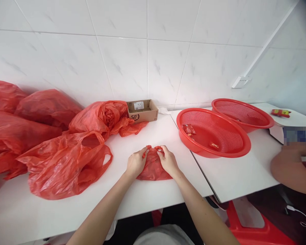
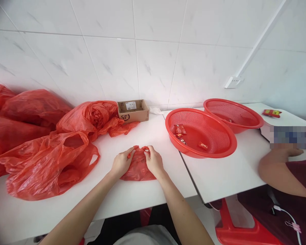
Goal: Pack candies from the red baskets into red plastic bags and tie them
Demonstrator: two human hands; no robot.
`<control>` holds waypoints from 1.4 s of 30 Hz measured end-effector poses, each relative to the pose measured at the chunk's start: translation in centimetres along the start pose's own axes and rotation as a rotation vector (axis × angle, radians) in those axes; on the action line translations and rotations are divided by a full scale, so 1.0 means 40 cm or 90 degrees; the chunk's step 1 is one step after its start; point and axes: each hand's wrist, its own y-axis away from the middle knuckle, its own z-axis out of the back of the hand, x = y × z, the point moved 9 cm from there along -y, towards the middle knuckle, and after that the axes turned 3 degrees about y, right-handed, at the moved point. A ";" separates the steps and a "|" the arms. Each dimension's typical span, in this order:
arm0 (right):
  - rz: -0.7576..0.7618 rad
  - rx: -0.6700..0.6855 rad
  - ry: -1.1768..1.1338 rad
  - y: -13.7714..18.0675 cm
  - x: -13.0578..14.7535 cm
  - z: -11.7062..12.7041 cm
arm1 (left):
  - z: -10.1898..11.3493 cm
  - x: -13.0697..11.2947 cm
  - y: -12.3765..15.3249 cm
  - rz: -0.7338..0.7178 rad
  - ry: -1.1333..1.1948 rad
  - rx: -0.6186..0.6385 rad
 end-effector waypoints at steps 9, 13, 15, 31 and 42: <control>-0.016 -0.019 0.107 0.005 -0.008 -0.008 | -0.019 0.051 0.020 0.089 -0.061 0.048; -0.009 -0.012 0.132 -0.005 -0.010 -0.015 | -0.032 0.053 0.018 0.101 -0.047 0.059; -0.011 -0.010 0.130 -0.006 -0.012 -0.017 | -0.033 0.052 0.020 0.100 -0.023 0.049; -0.053 -0.028 -0.071 0.047 -0.076 0.107 | 0.097 0.147 0.231 0.201 0.564 0.035; 0.019 0.050 -0.139 0.022 0.088 0.161 | 0.229 0.053 0.251 0.063 0.698 0.028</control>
